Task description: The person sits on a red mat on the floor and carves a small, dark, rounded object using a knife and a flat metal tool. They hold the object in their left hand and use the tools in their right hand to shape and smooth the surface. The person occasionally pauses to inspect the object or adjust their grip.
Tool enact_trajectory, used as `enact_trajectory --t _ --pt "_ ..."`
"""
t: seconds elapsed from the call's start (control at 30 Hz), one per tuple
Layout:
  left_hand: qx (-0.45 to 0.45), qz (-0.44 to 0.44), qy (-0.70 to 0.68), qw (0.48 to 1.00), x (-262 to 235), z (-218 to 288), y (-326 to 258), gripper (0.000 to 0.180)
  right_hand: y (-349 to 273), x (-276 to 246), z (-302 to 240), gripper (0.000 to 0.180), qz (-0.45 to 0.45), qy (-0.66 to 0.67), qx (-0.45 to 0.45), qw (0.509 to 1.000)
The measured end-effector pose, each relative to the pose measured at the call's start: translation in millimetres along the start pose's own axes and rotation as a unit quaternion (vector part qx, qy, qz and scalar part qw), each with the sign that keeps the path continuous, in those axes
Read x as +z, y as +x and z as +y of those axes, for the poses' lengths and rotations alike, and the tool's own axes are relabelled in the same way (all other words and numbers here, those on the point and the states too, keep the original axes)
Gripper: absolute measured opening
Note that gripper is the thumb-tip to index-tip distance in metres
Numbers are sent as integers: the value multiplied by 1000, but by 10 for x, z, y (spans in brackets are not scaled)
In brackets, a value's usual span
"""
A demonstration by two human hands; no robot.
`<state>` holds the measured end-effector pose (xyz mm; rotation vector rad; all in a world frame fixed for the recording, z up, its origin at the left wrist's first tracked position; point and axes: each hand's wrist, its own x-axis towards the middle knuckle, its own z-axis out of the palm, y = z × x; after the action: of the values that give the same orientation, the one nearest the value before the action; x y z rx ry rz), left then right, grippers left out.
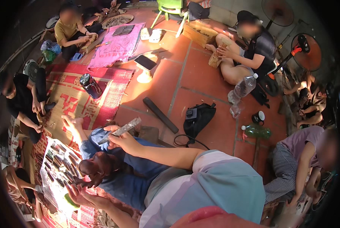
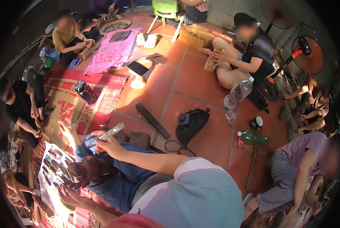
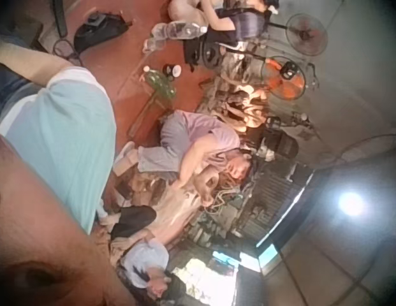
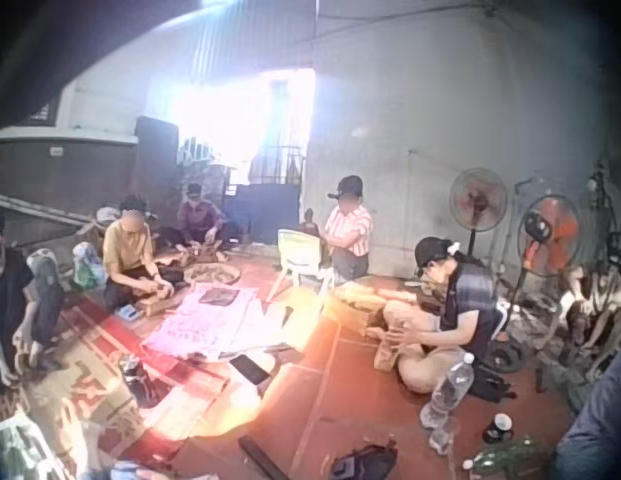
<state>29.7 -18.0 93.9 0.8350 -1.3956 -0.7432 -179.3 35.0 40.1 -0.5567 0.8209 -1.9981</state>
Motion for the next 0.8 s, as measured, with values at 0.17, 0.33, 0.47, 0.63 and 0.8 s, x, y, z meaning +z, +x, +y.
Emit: enact_trajectory --t 0.17,0.33,0.47,0.63,0.8 --pt "44 -34 77 995 185 65 131 47 -119 243 -175 17 -71 40 65 995" --pt "-91 -72 -23 993 270 60 70 47 -208 407 -240 10 -122 -122 36 984" --pt "-130 -127 -110 977 294 -30 32 48 -215 436 -220 9 -120 -239 -86 960" --pt "-146 -99 -143 974 299 -23 16 48 -225 475 -250 9 -136 -295 -133 936" --pt "-179 -40 -103 978 414 -12 13 47 -192 325 -235 9 -111 -232 -9 966"
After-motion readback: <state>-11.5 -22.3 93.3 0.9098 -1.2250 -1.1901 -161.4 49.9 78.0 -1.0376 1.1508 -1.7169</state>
